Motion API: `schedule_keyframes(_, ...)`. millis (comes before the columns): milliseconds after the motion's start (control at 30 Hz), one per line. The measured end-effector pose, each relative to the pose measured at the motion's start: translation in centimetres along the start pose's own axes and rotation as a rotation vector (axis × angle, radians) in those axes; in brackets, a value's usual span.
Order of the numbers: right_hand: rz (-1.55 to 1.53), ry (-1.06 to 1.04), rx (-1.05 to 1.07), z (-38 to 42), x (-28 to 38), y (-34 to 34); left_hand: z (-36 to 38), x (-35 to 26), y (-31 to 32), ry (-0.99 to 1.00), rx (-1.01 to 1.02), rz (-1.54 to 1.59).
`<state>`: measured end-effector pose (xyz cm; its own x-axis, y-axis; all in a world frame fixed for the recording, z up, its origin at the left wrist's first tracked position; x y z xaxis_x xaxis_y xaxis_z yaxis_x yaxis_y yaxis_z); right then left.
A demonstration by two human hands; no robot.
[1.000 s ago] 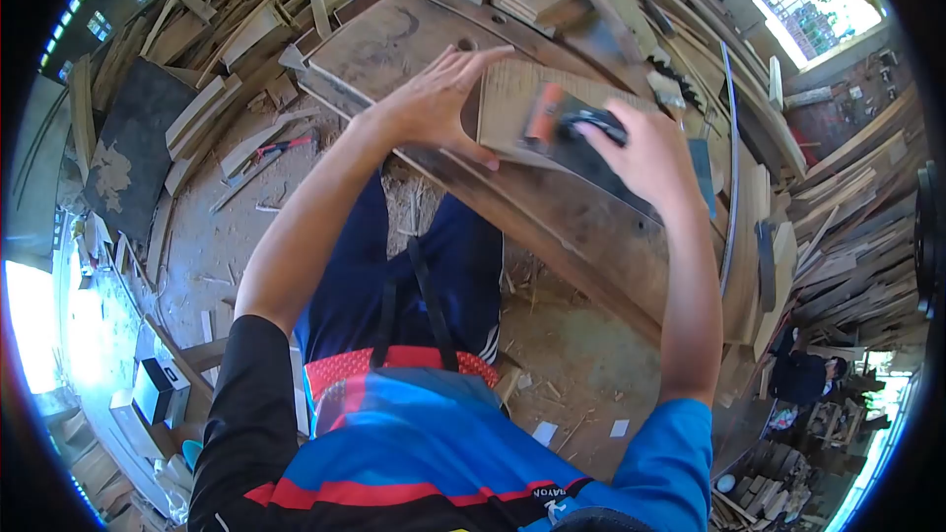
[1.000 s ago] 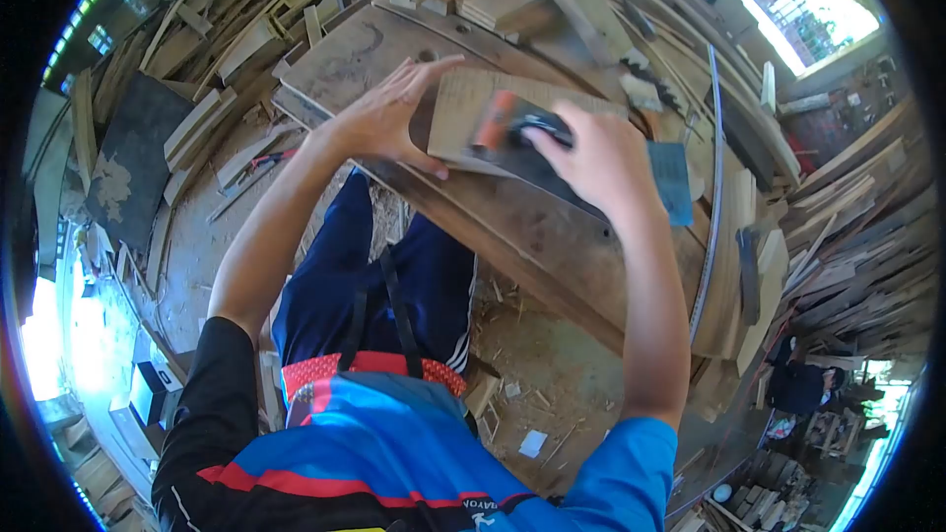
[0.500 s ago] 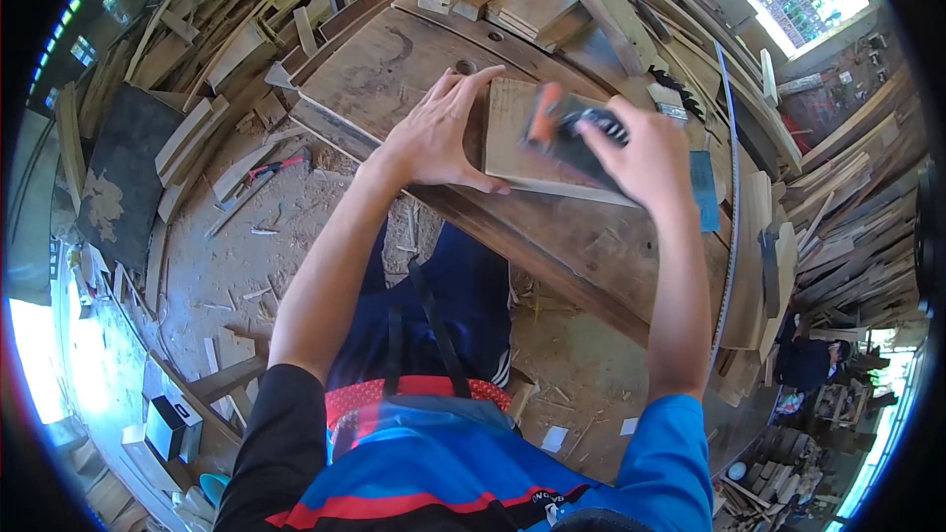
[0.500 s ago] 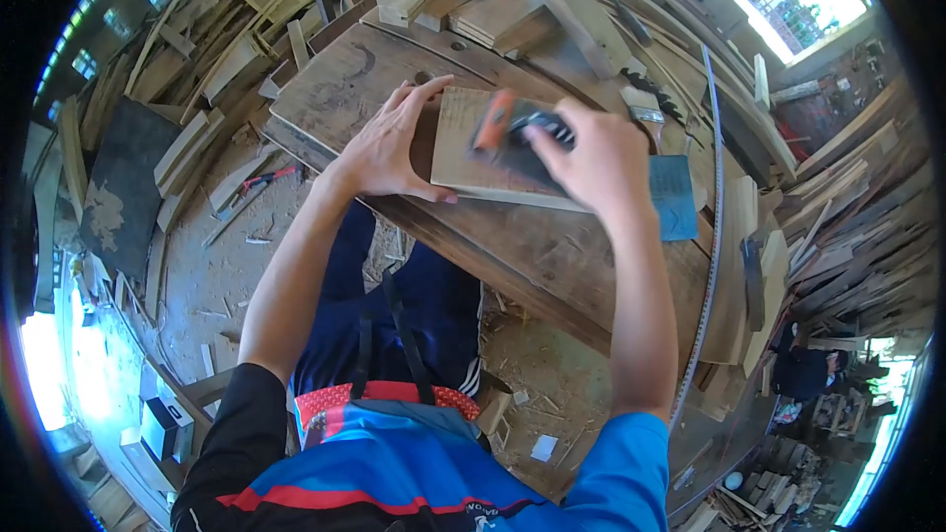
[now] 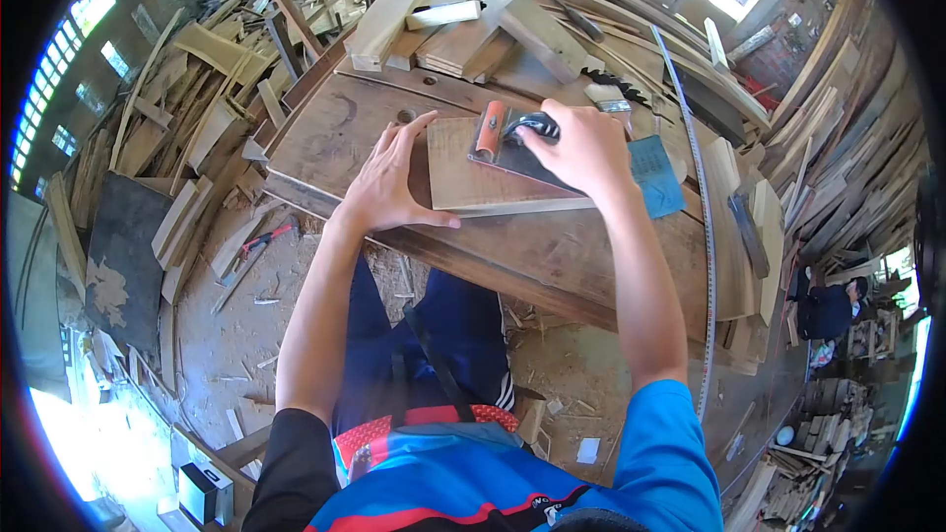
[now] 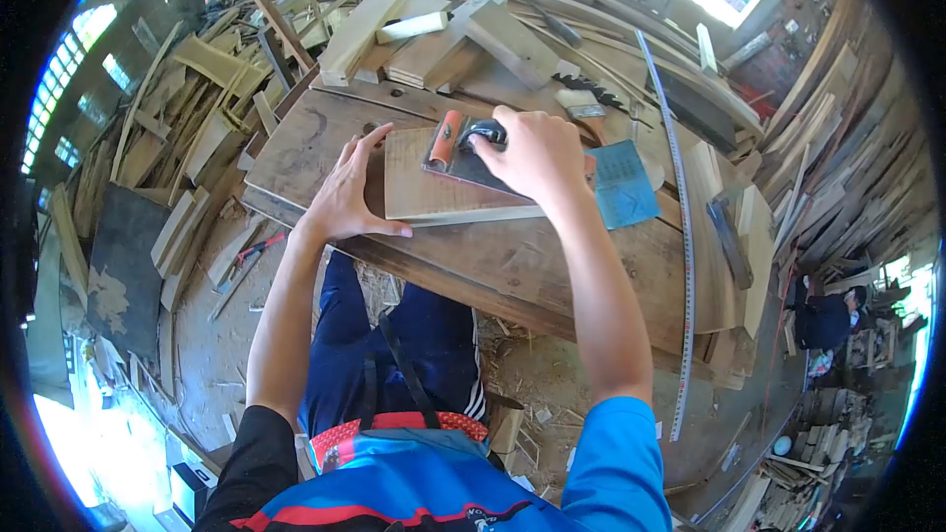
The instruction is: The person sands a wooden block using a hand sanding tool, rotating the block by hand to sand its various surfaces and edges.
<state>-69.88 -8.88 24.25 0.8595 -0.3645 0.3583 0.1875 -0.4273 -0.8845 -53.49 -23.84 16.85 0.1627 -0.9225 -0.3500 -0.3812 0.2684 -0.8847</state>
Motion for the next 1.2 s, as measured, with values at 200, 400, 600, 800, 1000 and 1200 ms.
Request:
schedule_keyframes(200, -0.02, -0.12, -0.041, -0.2, 1.6, 0.6, -0.2, 0.0, 0.1, -0.001, 0.01, -0.006)
schedule_keyframes(400, -0.033, -0.067, 0.022, -1.1, 0.8, 0.7, -0.2, 0.7, 0.7, -0.043, 0.005, -0.016)
schedule_keyframes(600, -0.049, -0.177, -0.024, 0.7, 3.8, 1.4, -0.1, 0.7, 0.6, -0.032, -0.023, -0.051)
schedule_keyframes(800, -0.037, 0.074, 0.044, -0.5, -0.3, 0.3, -0.2, 0.9, 0.5, -0.023, 0.015, -0.011)
schedule_keyframes(1000, -0.011, -0.05, 0.015, -0.1, 5.7, 2.2, -0.1, 1.3, 0.7, -0.027, 0.022, 0.002)
schedule_keyframes(1200, -0.031, -0.034, 0.076, 1.2, 3.9, 1.2, 0.1, 1.3, 0.3, -0.025, 0.001, 0.032)
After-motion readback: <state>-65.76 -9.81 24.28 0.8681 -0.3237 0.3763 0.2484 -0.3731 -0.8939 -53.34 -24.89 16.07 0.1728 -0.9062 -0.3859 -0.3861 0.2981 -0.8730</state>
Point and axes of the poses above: each hand's wrist, its own z-axis away from the middle knuckle, its own y-axis out of the palm, x = y × z, the point moved 9 cm from there along -z, towards the middle knuckle, and after that the axes turned 15 degrees about -z, right-handed, at the moved point
